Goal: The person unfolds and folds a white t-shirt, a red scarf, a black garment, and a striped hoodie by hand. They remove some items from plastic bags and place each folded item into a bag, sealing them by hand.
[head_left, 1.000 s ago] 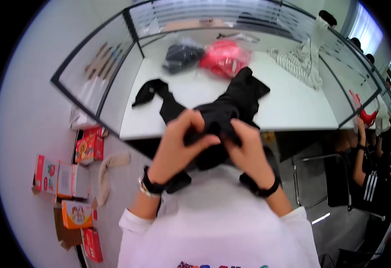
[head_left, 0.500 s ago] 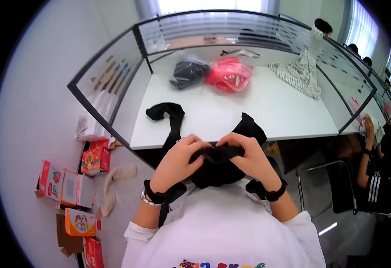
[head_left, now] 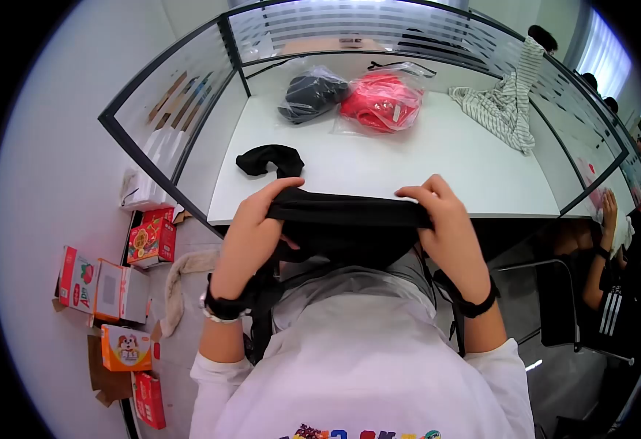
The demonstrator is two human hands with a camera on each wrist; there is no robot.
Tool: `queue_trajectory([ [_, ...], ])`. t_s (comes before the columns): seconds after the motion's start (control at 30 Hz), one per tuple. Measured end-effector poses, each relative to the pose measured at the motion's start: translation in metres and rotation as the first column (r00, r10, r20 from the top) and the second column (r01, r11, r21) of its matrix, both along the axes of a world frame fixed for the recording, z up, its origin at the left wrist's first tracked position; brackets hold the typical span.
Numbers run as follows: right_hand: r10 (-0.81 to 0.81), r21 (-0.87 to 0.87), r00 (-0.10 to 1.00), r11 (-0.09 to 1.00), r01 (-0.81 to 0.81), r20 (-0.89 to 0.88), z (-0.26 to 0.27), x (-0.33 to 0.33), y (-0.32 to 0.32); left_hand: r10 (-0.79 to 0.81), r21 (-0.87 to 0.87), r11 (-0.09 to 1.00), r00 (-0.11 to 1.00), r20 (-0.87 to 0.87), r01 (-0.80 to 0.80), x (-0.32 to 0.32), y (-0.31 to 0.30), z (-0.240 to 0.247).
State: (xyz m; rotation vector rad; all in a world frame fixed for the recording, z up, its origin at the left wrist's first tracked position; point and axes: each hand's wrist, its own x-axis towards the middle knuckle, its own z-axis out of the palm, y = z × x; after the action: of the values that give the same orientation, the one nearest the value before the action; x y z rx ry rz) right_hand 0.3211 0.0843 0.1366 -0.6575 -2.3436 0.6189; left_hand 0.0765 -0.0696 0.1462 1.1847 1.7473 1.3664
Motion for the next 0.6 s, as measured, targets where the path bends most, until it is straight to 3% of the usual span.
queue_trajectory([
  [0.03,-0.037,0.015,0.999,0.999,0.037,-0.007,0.005,0.003,-0.001,0.002,0.000,1.000,1.000,-0.001,-0.002,0.002,-0.006,0.010],
  [0.1,-0.066,0.111,0.995,0.991,0.074,-0.071,0.005,0.008,0.002,-0.131,0.042,0.991,0.955,0.265,0.124,0.002,-0.014,0.023],
  [0.17,-0.135,0.044,0.990,0.990,0.133,0.036,0.010,0.011,-0.003,-0.090,0.057,0.996,0.940,0.328,0.075,0.006,-0.015,0.025],
  [0.23,0.009,-0.424,1.000,0.906,-0.016,-0.018,0.027,0.014,-0.007,-0.127,0.083,0.989,0.991,0.047,0.123,0.005,-0.013,0.026],
  [0.27,0.037,-0.563,0.994,0.822,-0.090,-0.105,0.025,0.016,-0.003,-0.113,0.116,0.985,0.987,-0.115,0.126,0.006,-0.013,0.023],
  [0.3,0.051,-0.679,0.980,0.714,-0.172,-0.194,0.021,0.020,0.004,-0.109,0.119,0.985,0.986,-0.126,0.124,0.008,-0.012,0.019],
  [0.37,0.065,-0.625,0.953,0.741,-0.245,-0.296,0.015,0.026,0.013,0.047,0.279,0.957,0.899,-0.436,0.085,0.014,-0.010,0.013],
  [0.4,0.122,-0.572,0.934,0.762,-0.305,-0.336,0.016,0.027,0.014,0.145,0.304,0.953,0.847,-0.512,0.020,0.019,-0.009,0.017],
  [0.43,0.179,-0.515,0.911,0.777,-0.362,-0.371,0.019,0.028,0.014,0.151,0.308,0.951,0.844,-0.515,0.018,0.018,-0.010,0.019],
  [0.5,0.206,-0.454,0.911,0.814,-0.362,-0.357,0.030,0.030,0.011,0.318,0.345,0.933,0.684,-0.656,-0.104,0.010,-0.009,0.023],
  [0.57,0.236,-0.388,0.911,0.847,-0.364,-0.339,0.044,0.031,0.011,0.439,0.487,0.867,0.629,-0.642,-0.107,0.004,-0.009,0.038],
  [0.6,0.196,-0.224,0.942,0.939,-0.261,-0.274,0.050,0.030,0.013,0.474,0.532,0.844,0.554,-0.684,-0.065,0.003,-0.009,0.051],
])
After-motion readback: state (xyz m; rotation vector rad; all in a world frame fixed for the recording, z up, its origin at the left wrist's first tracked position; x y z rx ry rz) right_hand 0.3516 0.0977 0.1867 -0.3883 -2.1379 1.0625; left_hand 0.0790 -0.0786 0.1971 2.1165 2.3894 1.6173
